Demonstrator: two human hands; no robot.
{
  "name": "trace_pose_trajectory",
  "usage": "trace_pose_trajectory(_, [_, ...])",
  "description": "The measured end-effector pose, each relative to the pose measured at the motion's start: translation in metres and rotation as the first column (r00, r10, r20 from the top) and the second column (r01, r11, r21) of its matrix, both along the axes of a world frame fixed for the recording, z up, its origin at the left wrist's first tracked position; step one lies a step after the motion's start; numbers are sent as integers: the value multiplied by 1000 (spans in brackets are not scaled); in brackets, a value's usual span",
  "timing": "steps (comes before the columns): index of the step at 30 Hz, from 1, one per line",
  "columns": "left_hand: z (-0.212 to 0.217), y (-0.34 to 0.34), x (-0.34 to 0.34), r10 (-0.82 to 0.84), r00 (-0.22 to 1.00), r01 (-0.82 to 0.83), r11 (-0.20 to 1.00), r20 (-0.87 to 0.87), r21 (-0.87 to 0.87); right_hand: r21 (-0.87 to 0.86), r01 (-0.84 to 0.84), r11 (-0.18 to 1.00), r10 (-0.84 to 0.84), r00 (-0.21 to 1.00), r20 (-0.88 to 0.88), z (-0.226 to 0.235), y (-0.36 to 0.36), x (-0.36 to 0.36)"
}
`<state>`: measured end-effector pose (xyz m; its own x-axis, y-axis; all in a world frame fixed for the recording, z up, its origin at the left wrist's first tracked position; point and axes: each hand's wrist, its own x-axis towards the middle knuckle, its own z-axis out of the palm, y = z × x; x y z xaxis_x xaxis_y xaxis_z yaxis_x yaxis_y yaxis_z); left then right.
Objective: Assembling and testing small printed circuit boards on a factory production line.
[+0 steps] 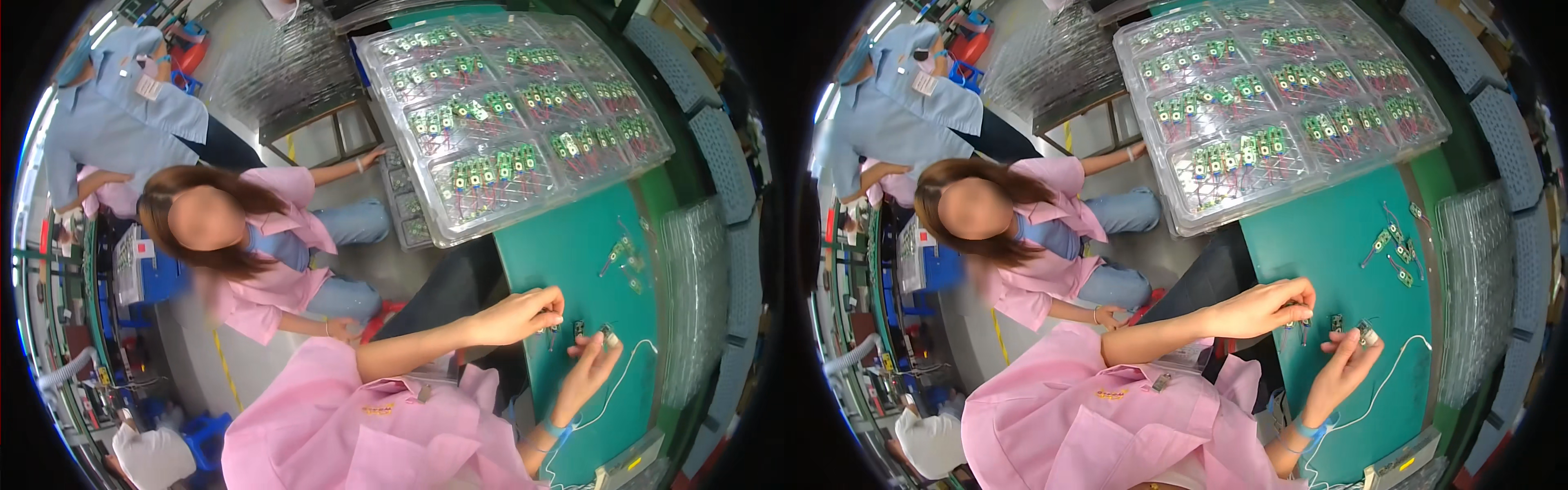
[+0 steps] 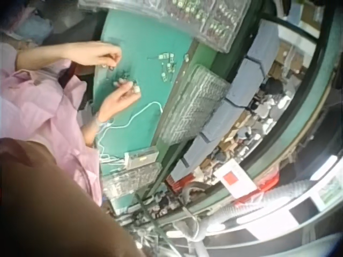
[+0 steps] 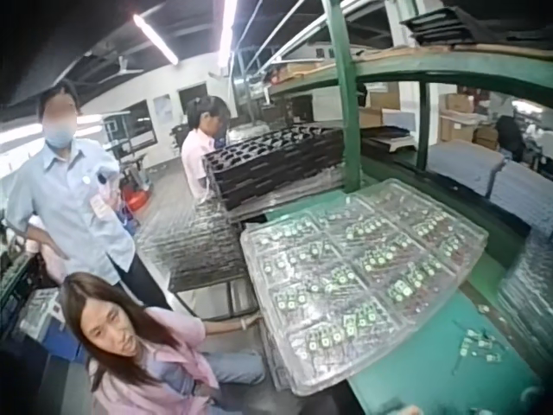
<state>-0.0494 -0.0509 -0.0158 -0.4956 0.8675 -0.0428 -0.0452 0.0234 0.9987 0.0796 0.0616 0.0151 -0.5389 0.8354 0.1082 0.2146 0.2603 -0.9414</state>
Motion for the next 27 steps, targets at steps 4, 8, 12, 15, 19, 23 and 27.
trace_pose_trajectory(4, [-9, -7, -1, -24, 998, 18, 997, 66, 79, -311, -53, 949, 26, 996, -88, 6, -1, 0])
trace_pose_trajectory(8, [-12, -34, -4, -112, 934, 68, 988, 338, 137, -491, -144, 859, 56, 980, -191, 5, -11, -4])
trace_pose_trajectory(12, [-17, -87, -1, -48, 909, -6, 992, 415, 127, -480, -203, 853, 134, 976, -173, 1, -22, -6])
trace_pose_trajectory(15, [-28, -131, -6, 261, 813, -206, 965, 521, -163, -471, -234, 850, 180, 971, -157, -4, -31, -11])
trace_pose_trajectory(19, [-69, -178, -12, 487, 525, -509, 837, 698, -201, -447, -283, 848, 245, 959, -143, -9, -37, -16])
trace_pose_trajectory(23, [-74, -194, -21, 594, 458, -660, 726, 661, -195, -446, -321, 836, 287, 947, -144, -11, -37, -15])
trace_pose_trajectory(27, [-56, -184, -20, 556, 539, -594, 784, 632, -183, -472, -310, 825, 257, 950, -175, -18, -32, -7])
